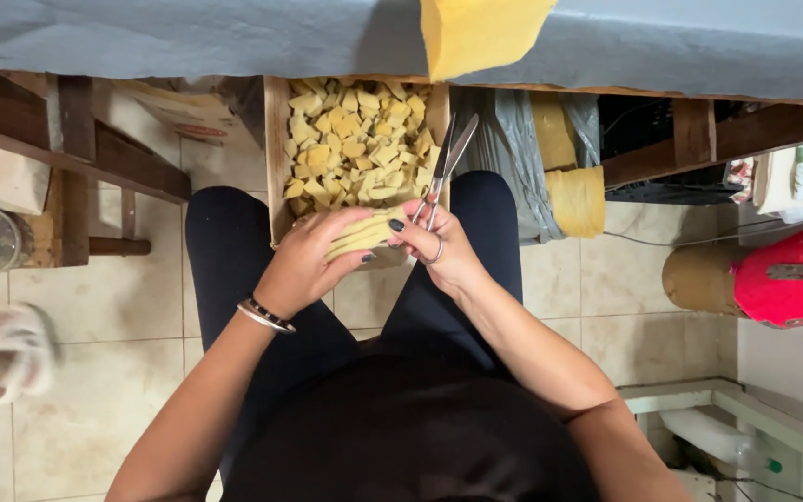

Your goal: Cutting a long strip of yellow foam into small pieces using scissors and collecting them in a wooden box.

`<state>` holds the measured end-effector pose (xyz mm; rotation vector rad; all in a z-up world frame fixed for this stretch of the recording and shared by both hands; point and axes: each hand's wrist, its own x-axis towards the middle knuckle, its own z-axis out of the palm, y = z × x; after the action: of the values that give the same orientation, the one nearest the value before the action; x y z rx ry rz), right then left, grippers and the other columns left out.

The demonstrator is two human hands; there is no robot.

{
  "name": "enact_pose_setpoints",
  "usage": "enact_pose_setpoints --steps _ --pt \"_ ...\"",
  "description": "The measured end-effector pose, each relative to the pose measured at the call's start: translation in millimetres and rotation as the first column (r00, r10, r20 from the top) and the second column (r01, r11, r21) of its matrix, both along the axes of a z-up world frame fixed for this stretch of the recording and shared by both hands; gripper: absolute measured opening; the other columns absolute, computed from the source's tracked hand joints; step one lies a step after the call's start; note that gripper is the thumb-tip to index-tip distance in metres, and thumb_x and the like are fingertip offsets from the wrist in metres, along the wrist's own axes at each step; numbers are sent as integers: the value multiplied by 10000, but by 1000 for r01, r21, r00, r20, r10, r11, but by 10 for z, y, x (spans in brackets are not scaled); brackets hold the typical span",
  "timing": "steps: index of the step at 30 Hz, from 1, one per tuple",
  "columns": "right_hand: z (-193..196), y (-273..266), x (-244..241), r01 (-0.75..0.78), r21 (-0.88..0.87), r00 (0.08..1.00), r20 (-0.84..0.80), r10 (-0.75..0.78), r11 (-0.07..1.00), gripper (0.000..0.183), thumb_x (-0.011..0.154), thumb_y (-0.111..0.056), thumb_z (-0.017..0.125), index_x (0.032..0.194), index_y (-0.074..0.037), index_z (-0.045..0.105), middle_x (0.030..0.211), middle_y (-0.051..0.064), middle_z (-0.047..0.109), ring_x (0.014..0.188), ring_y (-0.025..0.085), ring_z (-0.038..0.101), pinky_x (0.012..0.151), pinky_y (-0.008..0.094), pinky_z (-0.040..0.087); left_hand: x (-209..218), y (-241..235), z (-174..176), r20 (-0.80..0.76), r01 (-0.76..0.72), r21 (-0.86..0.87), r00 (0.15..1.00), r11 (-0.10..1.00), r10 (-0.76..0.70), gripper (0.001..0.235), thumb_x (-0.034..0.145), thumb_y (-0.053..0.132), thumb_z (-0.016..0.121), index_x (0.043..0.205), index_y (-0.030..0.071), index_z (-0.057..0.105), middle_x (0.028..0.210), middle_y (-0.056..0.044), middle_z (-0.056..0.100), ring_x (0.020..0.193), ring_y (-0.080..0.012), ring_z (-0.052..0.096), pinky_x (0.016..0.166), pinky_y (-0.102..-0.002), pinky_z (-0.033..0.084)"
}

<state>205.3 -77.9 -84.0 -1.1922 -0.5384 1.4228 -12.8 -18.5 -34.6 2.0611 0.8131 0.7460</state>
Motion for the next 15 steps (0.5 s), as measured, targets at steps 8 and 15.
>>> enact_pose_setpoints --steps 8,15 --pt "159 60 -69 54 -110 994 -88 -64 993 256 867 -97 802 1057 -30 644 720 72 697 674 156 747 545 149 541 98 -71 -62 242 -121 -198 955 973 169 386 833 172 856 1200 136 741 1027 -133 718 945 -298 719 821 -406 575" --pt "67 77 135 50 9 999 -2 -50 999 255 841 -38 811 1038 4 654 755 109 688 724 200 755 544 184 581 104 -55 -161 128 -269 -456 923 848 362 228 792 213 875 1005 169 807 909 -94 776 753 -160 694 694 -316 565"
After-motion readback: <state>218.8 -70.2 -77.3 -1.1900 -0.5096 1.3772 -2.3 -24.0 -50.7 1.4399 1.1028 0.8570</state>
